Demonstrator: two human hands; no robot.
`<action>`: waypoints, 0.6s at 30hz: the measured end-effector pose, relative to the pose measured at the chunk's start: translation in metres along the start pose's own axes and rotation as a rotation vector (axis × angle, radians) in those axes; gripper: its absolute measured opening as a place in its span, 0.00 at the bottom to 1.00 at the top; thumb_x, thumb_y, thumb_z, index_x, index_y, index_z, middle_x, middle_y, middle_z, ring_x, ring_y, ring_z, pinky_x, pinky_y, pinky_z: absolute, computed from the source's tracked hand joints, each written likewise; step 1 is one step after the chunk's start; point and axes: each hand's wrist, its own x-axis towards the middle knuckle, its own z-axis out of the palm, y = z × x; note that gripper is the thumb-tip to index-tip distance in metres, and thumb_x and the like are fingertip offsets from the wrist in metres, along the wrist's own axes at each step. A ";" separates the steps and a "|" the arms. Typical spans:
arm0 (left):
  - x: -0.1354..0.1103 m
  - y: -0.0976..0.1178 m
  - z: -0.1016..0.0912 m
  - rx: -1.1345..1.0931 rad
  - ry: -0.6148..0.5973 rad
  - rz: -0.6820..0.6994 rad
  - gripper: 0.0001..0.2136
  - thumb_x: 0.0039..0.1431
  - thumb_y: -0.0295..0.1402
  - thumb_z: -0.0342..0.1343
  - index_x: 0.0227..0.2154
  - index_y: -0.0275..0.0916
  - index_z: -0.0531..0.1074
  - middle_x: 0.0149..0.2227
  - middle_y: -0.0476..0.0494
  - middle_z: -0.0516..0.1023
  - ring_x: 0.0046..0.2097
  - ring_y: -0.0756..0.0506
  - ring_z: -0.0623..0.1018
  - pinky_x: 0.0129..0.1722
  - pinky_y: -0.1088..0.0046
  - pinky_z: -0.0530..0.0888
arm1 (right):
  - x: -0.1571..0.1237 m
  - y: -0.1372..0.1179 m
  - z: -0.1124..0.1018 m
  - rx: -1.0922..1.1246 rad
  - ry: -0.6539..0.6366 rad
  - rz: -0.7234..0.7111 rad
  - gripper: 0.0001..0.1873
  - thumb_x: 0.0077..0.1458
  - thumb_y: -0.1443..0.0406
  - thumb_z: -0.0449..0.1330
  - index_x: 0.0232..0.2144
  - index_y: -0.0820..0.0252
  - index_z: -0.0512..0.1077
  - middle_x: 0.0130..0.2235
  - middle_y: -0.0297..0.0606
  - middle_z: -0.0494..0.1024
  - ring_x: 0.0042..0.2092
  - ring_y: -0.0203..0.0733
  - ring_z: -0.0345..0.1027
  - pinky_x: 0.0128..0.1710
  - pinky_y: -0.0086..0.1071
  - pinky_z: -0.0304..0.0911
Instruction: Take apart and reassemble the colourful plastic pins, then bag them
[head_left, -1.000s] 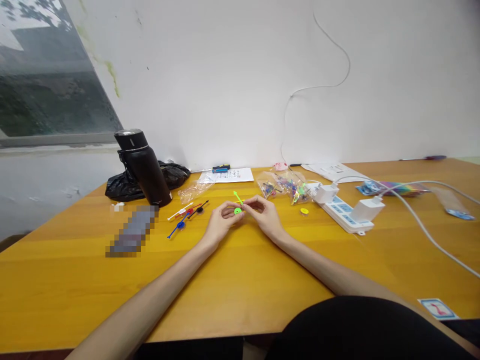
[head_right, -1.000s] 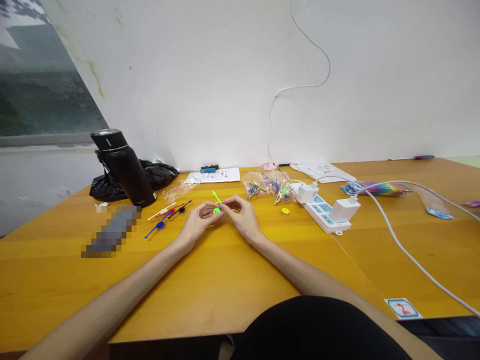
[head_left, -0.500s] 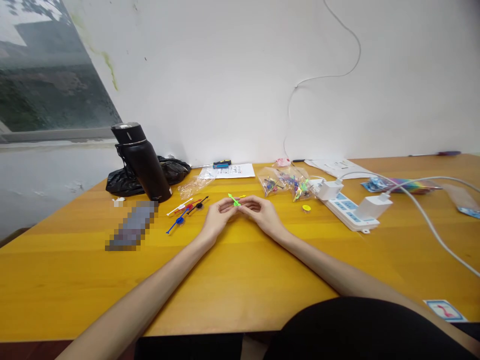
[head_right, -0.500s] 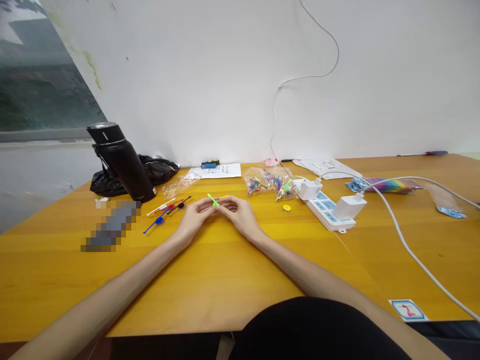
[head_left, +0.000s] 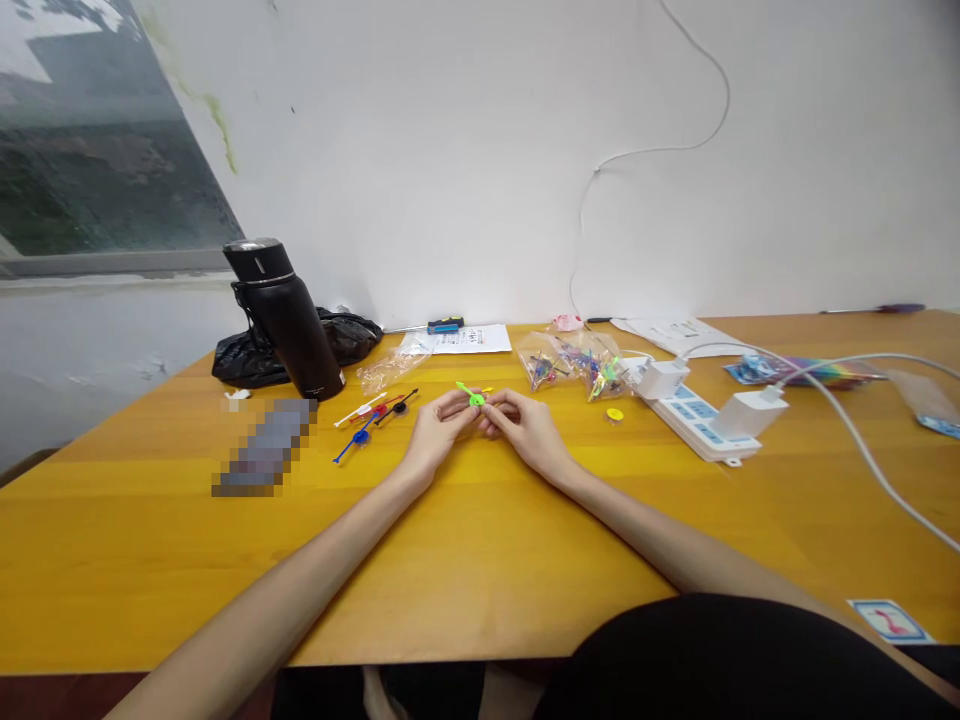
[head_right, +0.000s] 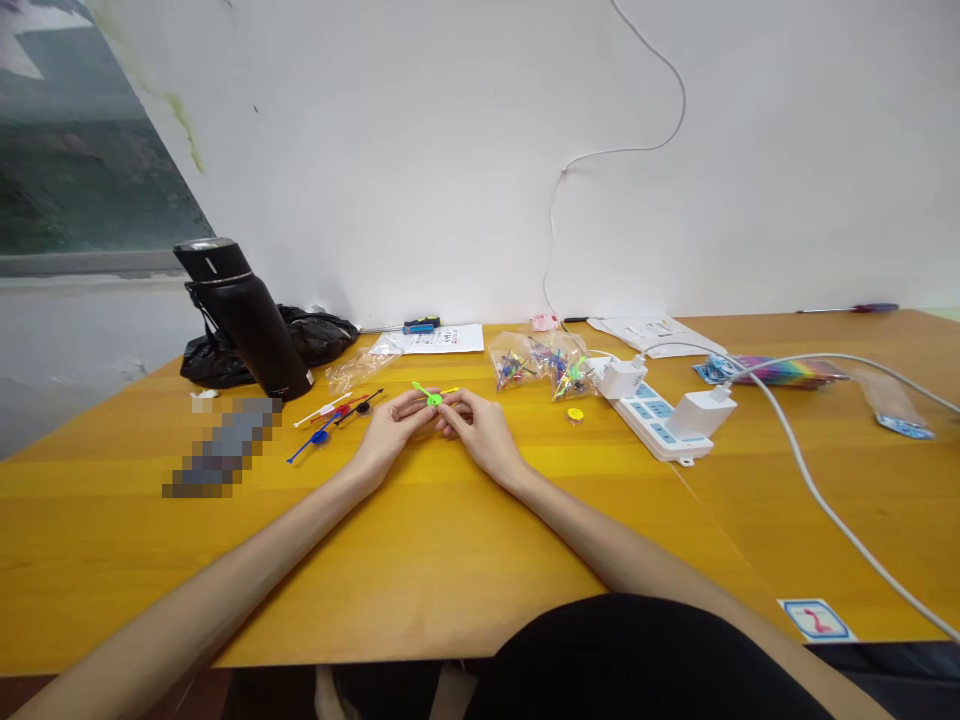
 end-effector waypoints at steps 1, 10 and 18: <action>0.000 0.000 0.000 -0.003 -0.004 -0.005 0.24 0.48 0.42 0.72 0.47 0.37 0.80 0.50 0.35 0.83 0.53 0.37 0.81 0.60 0.58 0.71 | 0.000 0.000 0.000 -0.007 0.008 -0.006 0.17 0.62 0.50 0.62 0.38 0.58 0.74 0.32 0.39 0.83 0.33 0.42 0.78 0.37 0.36 0.74; -0.001 -0.002 -0.001 0.004 -0.021 -0.026 0.23 0.51 0.42 0.71 0.48 0.35 0.79 0.50 0.35 0.83 0.51 0.38 0.82 0.59 0.59 0.72 | 0.005 0.006 -0.008 0.194 0.015 0.086 0.19 0.52 0.51 0.71 0.34 0.59 0.76 0.35 0.40 0.84 0.39 0.43 0.79 0.47 0.38 0.72; -0.002 -0.001 0.000 0.009 -0.029 -0.014 0.20 0.52 0.41 0.70 0.46 0.36 0.80 0.50 0.36 0.83 0.51 0.38 0.82 0.60 0.58 0.72 | 0.007 0.005 -0.011 0.205 0.040 0.146 0.20 0.49 0.51 0.72 0.35 0.59 0.78 0.36 0.40 0.84 0.41 0.44 0.79 0.50 0.40 0.71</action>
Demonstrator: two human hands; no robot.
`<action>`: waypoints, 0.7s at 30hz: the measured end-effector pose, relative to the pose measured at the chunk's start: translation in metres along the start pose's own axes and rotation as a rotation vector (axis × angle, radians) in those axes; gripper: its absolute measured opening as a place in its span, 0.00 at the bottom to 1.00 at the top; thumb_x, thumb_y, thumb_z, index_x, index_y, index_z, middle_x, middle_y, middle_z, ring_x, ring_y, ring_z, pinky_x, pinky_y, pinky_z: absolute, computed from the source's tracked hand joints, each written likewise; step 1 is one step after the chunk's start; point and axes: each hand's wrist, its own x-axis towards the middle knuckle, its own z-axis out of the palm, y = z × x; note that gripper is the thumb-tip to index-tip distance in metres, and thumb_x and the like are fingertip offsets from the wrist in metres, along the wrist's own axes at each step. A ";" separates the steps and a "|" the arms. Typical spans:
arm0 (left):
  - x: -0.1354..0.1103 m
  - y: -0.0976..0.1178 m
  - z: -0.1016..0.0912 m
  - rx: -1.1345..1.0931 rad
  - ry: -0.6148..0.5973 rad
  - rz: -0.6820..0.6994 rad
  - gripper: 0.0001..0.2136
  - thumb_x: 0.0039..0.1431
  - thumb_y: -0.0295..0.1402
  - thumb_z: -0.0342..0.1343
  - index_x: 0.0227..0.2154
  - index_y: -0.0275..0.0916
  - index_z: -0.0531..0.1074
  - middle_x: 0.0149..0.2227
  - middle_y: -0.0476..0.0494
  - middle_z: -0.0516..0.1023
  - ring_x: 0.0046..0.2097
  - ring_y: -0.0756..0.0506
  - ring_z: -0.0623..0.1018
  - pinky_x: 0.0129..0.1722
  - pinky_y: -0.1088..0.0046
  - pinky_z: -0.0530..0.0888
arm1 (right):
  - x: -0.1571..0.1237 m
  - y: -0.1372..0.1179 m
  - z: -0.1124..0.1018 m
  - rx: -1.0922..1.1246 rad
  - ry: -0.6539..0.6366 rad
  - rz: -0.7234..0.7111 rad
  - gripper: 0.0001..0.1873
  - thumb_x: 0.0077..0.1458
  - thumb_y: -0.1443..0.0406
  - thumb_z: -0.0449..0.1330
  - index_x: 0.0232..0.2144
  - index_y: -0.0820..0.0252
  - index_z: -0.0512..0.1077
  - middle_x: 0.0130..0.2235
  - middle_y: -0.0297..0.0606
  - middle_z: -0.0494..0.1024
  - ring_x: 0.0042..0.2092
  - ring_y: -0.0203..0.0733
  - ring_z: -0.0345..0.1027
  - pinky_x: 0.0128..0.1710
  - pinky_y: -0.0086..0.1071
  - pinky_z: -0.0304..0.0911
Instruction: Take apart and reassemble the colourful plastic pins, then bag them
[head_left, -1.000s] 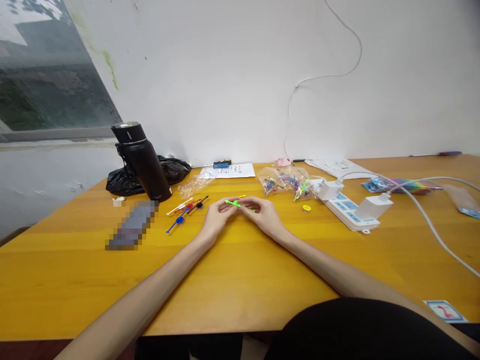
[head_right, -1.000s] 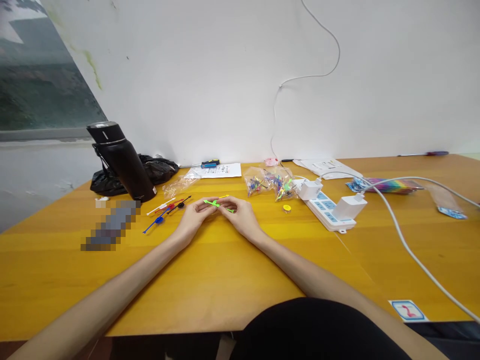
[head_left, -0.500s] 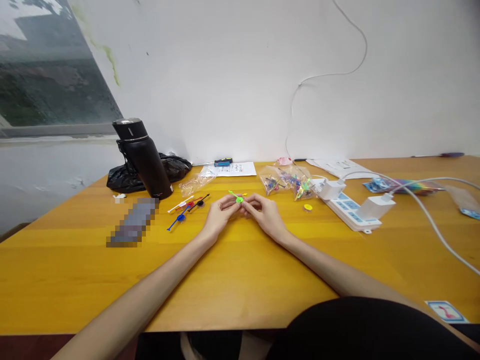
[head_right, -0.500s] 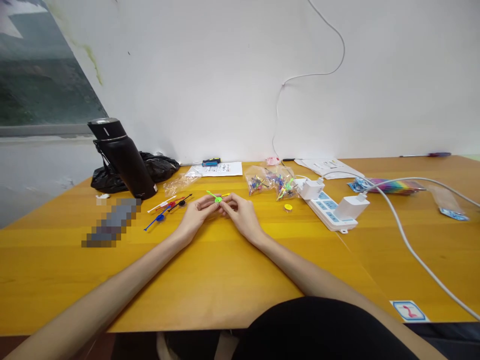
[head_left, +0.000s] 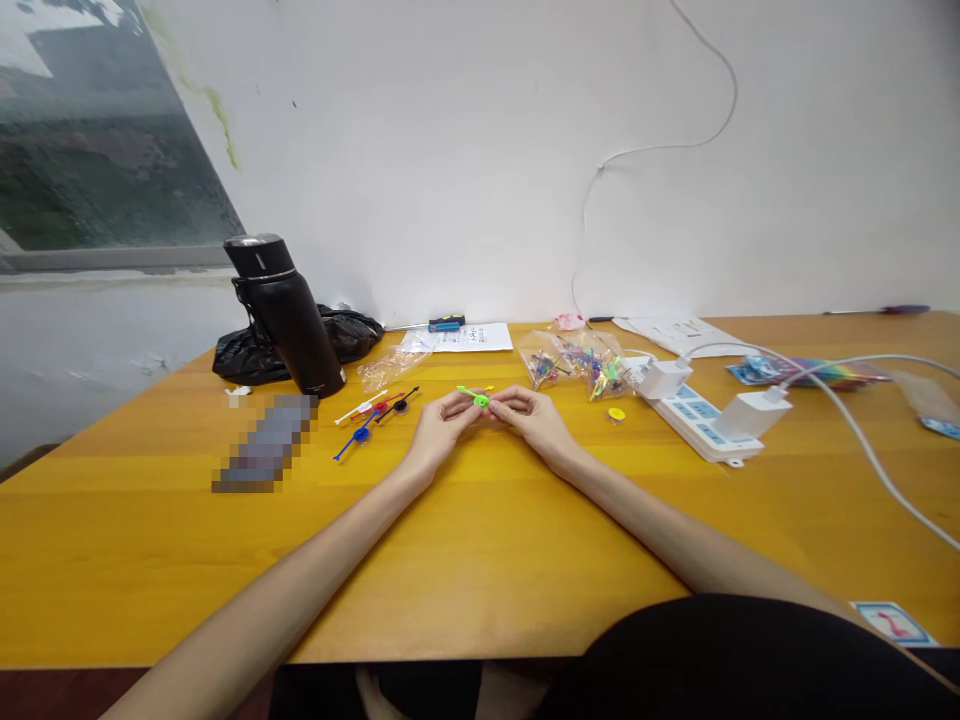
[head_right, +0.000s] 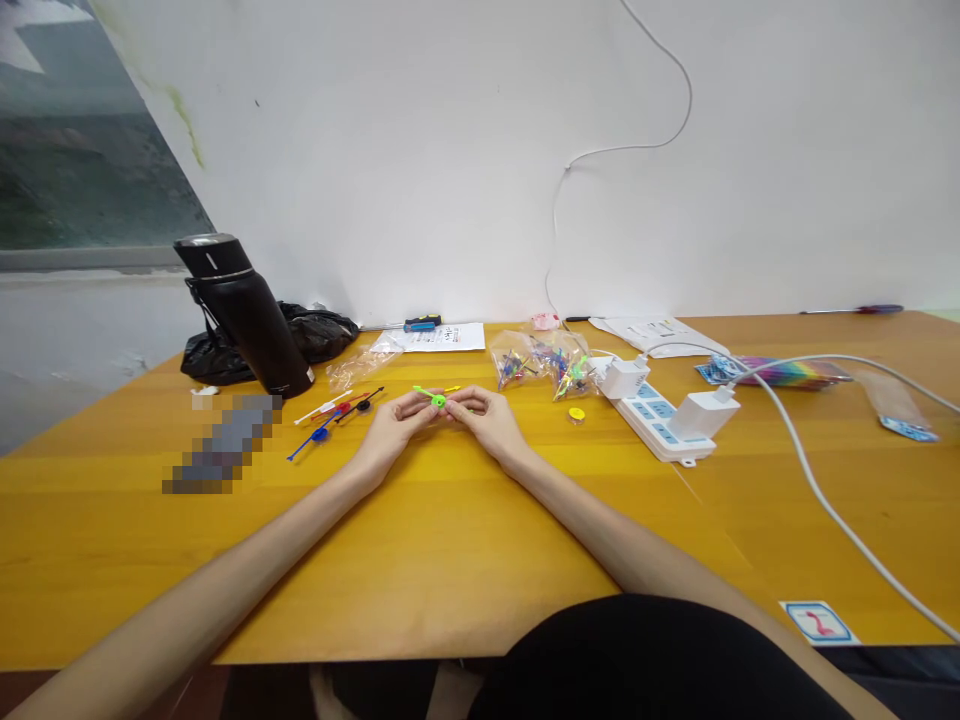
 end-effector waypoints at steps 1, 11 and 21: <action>0.000 0.000 0.000 -0.006 -0.002 -0.001 0.21 0.52 0.41 0.70 0.47 0.36 0.80 0.50 0.36 0.84 0.51 0.38 0.82 0.60 0.58 0.72 | 0.000 0.000 0.001 -0.002 -0.011 -0.001 0.20 0.49 0.51 0.72 0.36 0.59 0.78 0.36 0.40 0.84 0.41 0.44 0.79 0.50 0.40 0.71; 0.000 0.002 0.001 -0.005 0.028 -0.019 0.24 0.47 0.39 0.72 0.47 0.36 0.80 0.48 0.36 0.84 0.48 0.39 0.83 0.58 0.57 0.73 | -0.002 -0.001 0.004 -0.073 -0.019 -0.036 0.21 0.52 0.50 0.70 0.38 0.60 0.74 0.33 0.38 0.83 0.35 0.41 0.76 0.40 0.35 0.69; -0.001 0.002 0.002 -0.030 0.029 0.024 0.21 0.52 0.44 0.69 0.45 0.36 0.80 0.46 0.38 0.84 0.47 0.40 0.83 0.57 0.59 0.74 | -0.005 -0.002 0.008 -0.053 -0.073 0.010 0.23 0.57 0.49 0.67 0.43 0.56 0.66 0.29 0.32 0.80 0.32 0.38 0.74 0.39 0.34 0.69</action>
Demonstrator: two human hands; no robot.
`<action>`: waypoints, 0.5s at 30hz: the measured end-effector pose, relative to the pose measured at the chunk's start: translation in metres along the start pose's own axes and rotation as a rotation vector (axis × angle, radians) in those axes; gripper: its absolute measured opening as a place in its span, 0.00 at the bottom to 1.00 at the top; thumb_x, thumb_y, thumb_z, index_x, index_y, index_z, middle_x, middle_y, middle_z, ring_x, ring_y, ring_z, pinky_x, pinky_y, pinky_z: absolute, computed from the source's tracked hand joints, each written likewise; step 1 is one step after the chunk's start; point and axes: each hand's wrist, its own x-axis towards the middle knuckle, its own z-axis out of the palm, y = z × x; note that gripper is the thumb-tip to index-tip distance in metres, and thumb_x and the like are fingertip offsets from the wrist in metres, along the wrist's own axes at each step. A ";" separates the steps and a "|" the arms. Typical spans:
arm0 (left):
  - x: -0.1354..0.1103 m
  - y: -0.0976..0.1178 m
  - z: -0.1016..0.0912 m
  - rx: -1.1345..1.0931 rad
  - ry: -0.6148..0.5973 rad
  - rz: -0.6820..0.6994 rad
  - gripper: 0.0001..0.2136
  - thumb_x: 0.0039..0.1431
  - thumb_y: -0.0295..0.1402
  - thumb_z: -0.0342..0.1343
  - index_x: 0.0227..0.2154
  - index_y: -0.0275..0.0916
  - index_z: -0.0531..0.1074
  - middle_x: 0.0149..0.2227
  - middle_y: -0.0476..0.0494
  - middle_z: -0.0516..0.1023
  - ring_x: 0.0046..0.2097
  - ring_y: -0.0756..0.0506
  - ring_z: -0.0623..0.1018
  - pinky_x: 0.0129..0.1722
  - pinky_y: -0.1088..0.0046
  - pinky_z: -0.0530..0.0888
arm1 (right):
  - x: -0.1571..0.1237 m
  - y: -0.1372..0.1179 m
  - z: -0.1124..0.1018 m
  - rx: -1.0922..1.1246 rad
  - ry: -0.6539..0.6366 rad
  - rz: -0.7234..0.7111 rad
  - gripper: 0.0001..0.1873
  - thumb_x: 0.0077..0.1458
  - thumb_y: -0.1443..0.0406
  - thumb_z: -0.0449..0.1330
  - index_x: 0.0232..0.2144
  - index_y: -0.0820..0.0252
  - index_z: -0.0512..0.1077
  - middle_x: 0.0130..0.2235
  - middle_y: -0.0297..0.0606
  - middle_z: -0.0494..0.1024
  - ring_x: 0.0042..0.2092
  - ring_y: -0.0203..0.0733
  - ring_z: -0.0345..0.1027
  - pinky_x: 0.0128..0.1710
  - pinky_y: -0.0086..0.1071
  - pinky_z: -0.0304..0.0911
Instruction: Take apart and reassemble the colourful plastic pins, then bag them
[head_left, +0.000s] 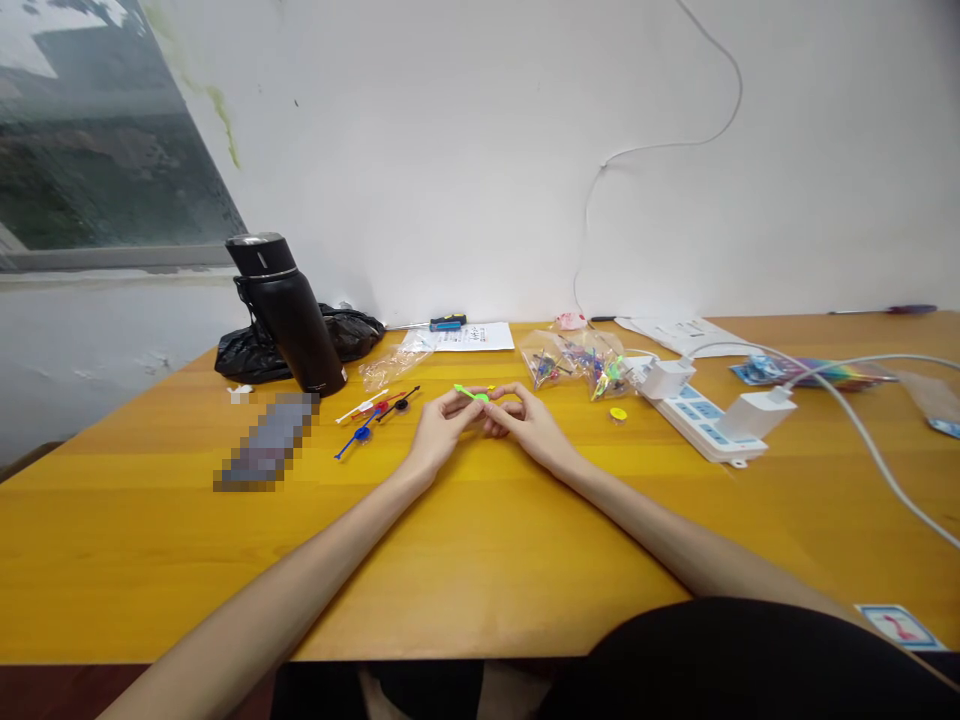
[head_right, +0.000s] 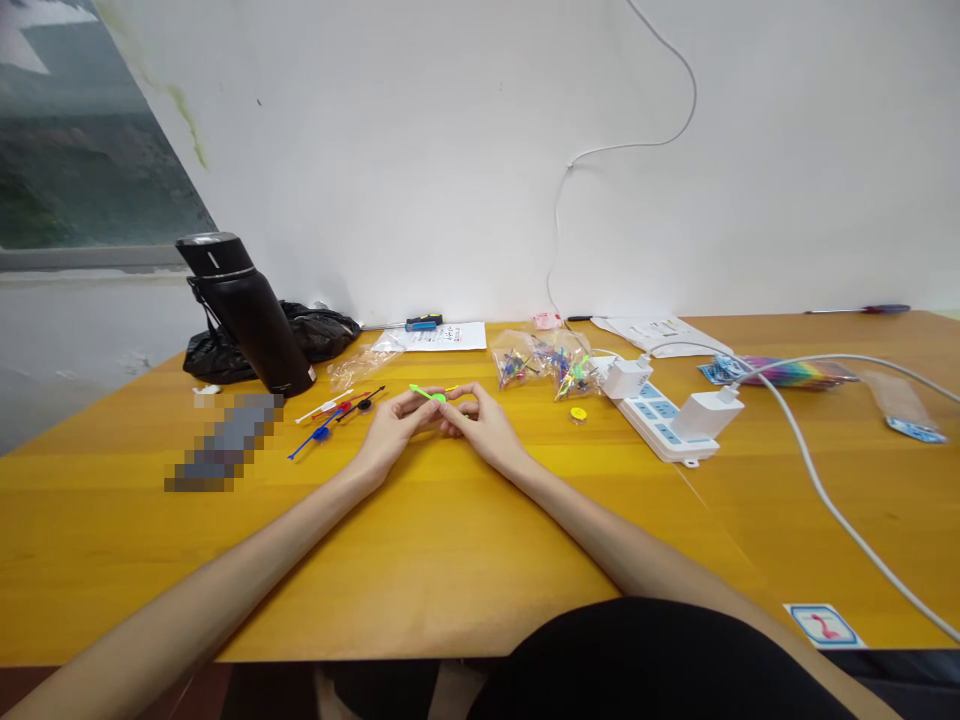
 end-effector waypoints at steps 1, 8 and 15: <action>0.000 0.000 0.000 0.007 0.002 0.004 0.20 0.52 0.44 0.70 0.45 0.36 0.80 0.45 0.38 0.84 0.47 0.40 0.83 0.57 0.59 0.74 | 0.000 0.000 0.000 -0.007 -0.006 -0.003 0.23 0.57 0.49 0.66 0.43 0.56 0.65 0.29 0.32 0.80 0.32 0.38 0.74 0.39 0.34 0.69; 0.002 0.005 -0.003 0.077 -0.008 0.020 0.21 0.52 0.45 0.69 0.43 0.35 0.80 0.44 0.37 0.84 0.45 0.40 0.82 0.51 0.60 0.77 | 0.000 0.000 0.001 -0.025 -0.030 -0.016 0.23 0.57 0.47 0.65 0.38 0.55 0.63 0.27 0.31 0.79 0.30 0.38 0.72 0.36 0.34 0.67; 0.006 0.004 -0.007 0.071 -0.046 0.035 0.19 0.58 0.46 0.64 0.45 0.38 0.78 0.46 0.40 0.83 0.44 0.43 0.81 0.49 0.66 0.76 | 0.000 0.000 0.000 -0.056 -0.064 -0.029 0.21 0.61 0.46 0.62 0.35 0.56 0.66 0.27 0.32 0.79 0.29 0.37 0.71 0.35 0.32 0.67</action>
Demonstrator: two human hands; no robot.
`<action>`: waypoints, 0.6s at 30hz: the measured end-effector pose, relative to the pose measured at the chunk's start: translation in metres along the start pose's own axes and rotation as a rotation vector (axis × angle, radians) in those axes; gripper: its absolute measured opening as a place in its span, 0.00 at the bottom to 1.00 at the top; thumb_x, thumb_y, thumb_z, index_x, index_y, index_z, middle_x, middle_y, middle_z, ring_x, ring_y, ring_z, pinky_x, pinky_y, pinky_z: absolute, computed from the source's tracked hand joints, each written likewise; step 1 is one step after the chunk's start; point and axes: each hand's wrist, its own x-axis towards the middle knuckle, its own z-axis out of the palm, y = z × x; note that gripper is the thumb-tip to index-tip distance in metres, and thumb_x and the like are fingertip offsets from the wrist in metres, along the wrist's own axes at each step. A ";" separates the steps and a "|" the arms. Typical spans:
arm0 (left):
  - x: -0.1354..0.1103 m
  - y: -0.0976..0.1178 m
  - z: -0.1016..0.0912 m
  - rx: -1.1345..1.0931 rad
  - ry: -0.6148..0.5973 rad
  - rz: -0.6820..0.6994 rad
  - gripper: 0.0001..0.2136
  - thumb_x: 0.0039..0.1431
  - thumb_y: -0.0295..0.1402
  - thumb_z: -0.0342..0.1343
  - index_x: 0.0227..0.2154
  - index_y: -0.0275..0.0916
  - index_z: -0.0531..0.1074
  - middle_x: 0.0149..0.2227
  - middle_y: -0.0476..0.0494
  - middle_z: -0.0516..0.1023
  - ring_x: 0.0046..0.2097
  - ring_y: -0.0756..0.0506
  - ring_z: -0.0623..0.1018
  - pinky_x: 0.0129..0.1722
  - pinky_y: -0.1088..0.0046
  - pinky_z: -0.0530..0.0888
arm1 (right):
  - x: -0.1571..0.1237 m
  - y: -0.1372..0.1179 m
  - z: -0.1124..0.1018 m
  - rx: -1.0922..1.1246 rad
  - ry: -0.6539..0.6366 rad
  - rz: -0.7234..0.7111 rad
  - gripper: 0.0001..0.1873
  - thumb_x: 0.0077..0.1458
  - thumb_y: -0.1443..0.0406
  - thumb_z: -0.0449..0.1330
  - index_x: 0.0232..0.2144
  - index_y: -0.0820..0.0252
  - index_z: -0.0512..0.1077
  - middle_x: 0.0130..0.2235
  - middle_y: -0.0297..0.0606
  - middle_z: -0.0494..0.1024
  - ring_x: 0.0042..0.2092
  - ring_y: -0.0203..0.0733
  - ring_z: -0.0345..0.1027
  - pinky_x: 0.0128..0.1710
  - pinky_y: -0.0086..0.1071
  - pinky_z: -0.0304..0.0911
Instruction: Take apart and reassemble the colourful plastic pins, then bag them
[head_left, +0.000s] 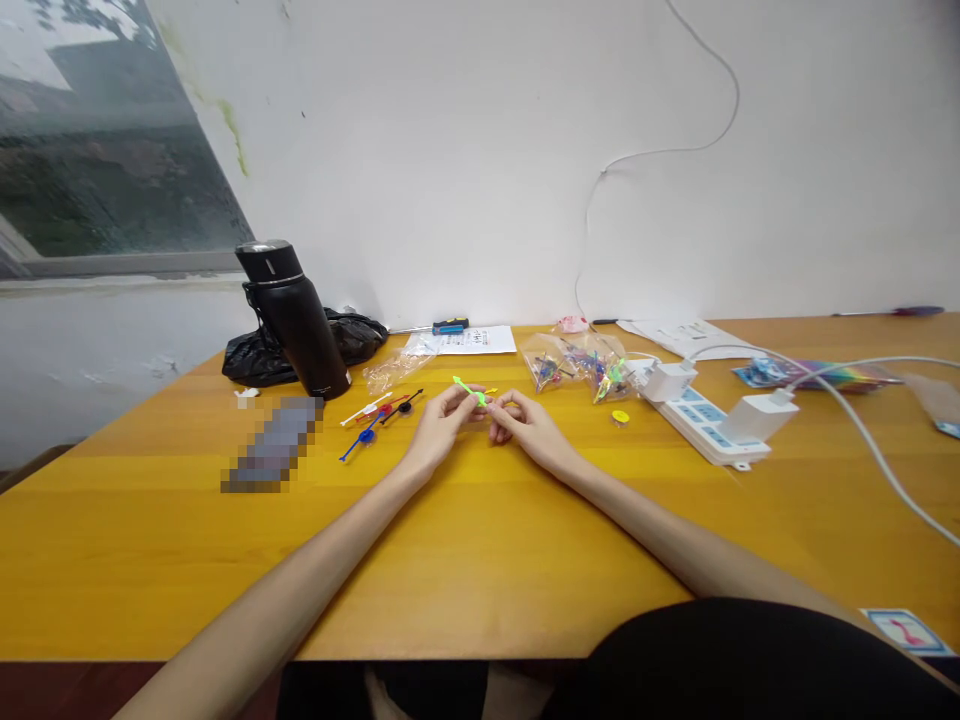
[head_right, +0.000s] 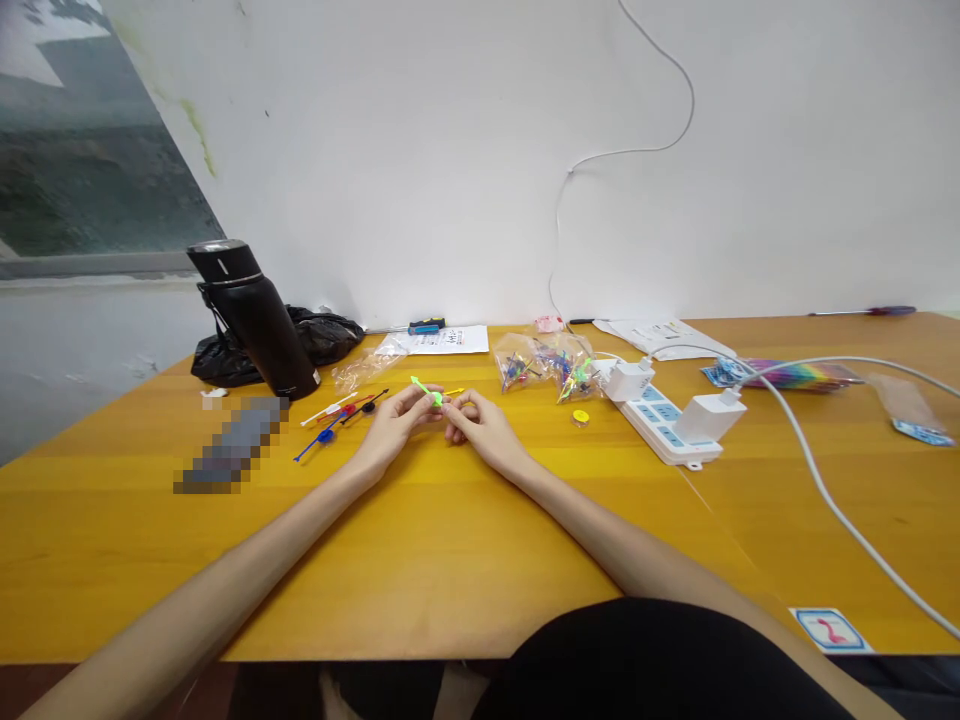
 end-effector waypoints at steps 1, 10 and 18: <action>0.001 -0.001 -0.001 0.005 0.010 0.002 0.19 0.59 0.47 0.62 0.46 0.38 0.78 0.46 0.40 0.82 0.44 0.44 0.81 0.48 0.67 0.76 | -0.001 -0.002 0.001 -0.016 -0.028 -0.005 0.21 0.61 0.45 0.61 0.35 0.57 0.68 0.27 0.33 0.78 0.29 0.37 0.71 0.35 0.32 0.67; 0.007 0.007 -0.013 0.151 0.184 0.054 0.16 0.65 0.46 0.53 0.44 0.40 0.76 0.41 0.43 0.81 0.46 0.43 0.79 0.46 0.69 0.73 | -0.008 -0.009 0.006 -0.127 -0.260 -0.027 0.19 0.67 0.50 0.56 0.35 0.59 0.74 0.30 0.36 0.79 0.33 0.39 0.71 0.38 0.33 0.66; 0.006 0.018 -0.019 0.364 0.069 0.227 0.14 0.68 0.45 0.51 0.40 0.41 0.73 0.40 0.44 0.79 0.43 0.44 0.76 0.44 0.71 0.69 | -0.011 -0.009 0.001 -0.143 -0.281 -0.024 0.18 0.68 0.51 0.56 0.36 0.59 0.74 0.31 0.37 0.79 0.34 0.40 0.72 0.40 0.34 0.66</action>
